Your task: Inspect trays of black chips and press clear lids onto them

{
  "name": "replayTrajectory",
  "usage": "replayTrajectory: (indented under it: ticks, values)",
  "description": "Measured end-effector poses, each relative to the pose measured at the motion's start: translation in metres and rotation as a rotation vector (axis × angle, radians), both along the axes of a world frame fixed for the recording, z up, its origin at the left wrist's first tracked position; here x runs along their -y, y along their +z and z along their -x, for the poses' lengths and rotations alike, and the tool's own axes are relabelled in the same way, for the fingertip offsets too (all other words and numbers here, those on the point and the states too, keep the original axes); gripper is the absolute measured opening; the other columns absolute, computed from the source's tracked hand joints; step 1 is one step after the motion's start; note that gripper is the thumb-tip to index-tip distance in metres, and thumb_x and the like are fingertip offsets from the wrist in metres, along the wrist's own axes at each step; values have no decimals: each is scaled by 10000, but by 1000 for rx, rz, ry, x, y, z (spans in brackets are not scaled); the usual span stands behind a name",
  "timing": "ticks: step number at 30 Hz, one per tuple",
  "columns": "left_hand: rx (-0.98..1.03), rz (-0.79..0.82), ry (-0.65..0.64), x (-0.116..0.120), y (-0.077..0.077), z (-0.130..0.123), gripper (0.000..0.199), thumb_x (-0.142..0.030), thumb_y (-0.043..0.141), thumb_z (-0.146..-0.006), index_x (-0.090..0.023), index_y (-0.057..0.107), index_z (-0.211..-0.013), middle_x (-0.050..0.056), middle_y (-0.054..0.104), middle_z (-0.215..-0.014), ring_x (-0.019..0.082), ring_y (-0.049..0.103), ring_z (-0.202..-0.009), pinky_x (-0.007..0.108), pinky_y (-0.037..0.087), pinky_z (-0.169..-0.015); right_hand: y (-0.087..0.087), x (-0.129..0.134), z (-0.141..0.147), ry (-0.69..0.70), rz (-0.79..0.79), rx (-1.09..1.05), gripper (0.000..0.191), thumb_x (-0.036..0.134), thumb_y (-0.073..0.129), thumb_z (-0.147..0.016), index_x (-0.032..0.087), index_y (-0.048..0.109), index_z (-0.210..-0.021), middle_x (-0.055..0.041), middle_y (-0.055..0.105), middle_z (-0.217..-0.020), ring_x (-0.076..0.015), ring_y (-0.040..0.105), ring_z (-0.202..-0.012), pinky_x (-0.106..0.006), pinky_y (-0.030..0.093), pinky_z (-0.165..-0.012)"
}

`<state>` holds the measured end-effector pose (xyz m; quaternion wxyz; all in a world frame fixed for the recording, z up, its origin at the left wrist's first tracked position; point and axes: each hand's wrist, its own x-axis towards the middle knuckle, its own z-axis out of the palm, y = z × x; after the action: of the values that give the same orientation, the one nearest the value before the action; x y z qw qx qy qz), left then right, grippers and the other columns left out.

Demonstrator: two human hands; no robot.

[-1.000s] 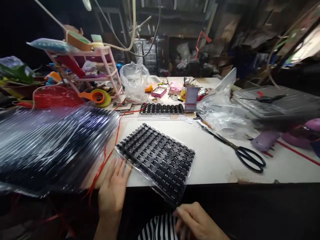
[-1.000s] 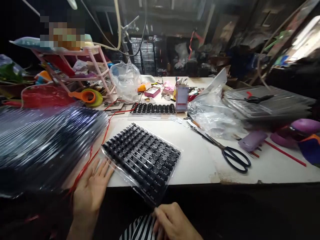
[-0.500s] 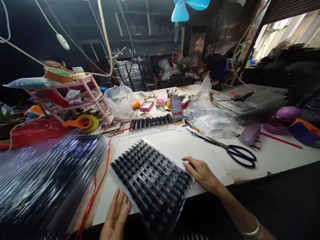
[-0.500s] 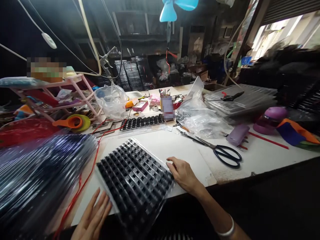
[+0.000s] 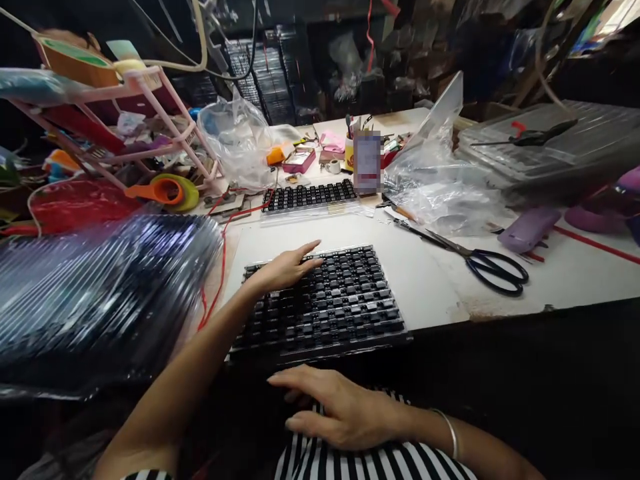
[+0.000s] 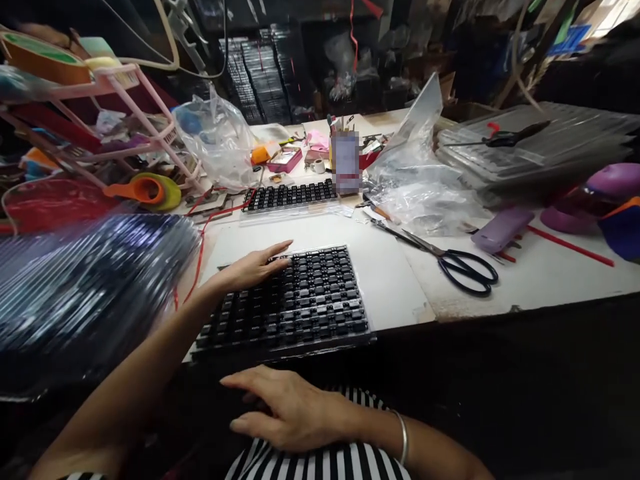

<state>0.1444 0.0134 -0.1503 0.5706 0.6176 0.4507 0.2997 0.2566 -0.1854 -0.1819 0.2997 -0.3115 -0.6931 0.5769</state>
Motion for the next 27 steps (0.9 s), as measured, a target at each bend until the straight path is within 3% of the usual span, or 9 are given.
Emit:
replayTrajectory:
  ticks: [2, 5, 8, 10, 13, 17, 23, 27]
  values:
    - [36, -54, 29, 12, 8, 17, 433, -64, 737, -645, -178, 688, -1060, 79, 603, -1283, 228, 403, -1322, 305, 181, -1118, 2, 8, -24, -70, 17, -32, 418, 288, 532, -899, 238, 522, -1314, -63, 632, -1211, -175, 618, -1028, -310, 481, -926]
    - [77, -187, 238, 35, 9, 70, 403, -171, 686, -755, -177, 643, -1156, 87, 598, -1290, 206, 432, -1301, 285, 231, -1104, -4, 19, -78, -445, 126, -127, 301, 287, 459, -943, 291, 594, -1212, -27, 697, -1064, -154, 669, -883, -302, 529, -833]
    - [65, -176, 558, 62, -10, 122, 425, -350, 645, -805, -184, 613, -1194, 109, 686, -1114, 213, 605, -1090, 330, 399, -1008, -19, 19, -124, -913, 121, -101, 304, 356, 487, -927, 276, 600, -1198, -33, 708, -1011, -153, 668, -804, -292, 538, -784]
    - [97, -89, 669, 79, -27, 138, 471, -401, 649, -791, -170, 601, -1199, 109, 718, -999, 195, 659, -928, 326, 468, -913, -27, 10, -138, -1078, 103, 4, 355, 434, 527, -890, 251, 614, -1182, -52, 709, -1013, -181, 666, -852, -307, 537, -793]
    - [108, -13, 680, 96, -45, 134, 502, -416, 661, -776, -169, 594, -1208, 102, 722, -983, 179, 659, -866, 303, 483, -859, -33, -8, -136, -1104, 89, 178, 439, 514, 533, -860, 252, 603, -1206, -60, 708, -1044, -217, 656, -954, -344, 523, -858]
    - [137, -60, 679, 98, -53, 113, 459, -395, 672, -772, -180, 627, -1175, 103, 692, -1094, 213, 617, -1045, 298, 438, -935, -34, -27, -125, -1117, -11, 332, 470, 530, 540, -850, 269, 586, -1239, -63, 689, -1106, -241, 638, -1011, -361, 526, -852]
    - [35, -82, 568, 72, -54, 106, 477, -450, 623, -798, -223, 596, -1217, 82, 690, -1095, 196, 650, -942, 320, 479, -886, -35, -52, -141, -1063, -66, 344, 486, 523, 539, -855, 263, 569, -1266, -82, 648, -1190, -257, 587, -1116, -420, 465, -954]
    - [-24, -124, 548, 52, -57, 99, 478, -450, 629, -795, -242, 596, -1224, 66, 666, -1154, 190, 611, -1032, 290, 444, -923, -35, -69, -145, -1010, -28, 210, 493, 495, 582, -841, 254, 561, -1270, -84, 610, -1260, -238, 561, -1169, -419, 401, -1033]
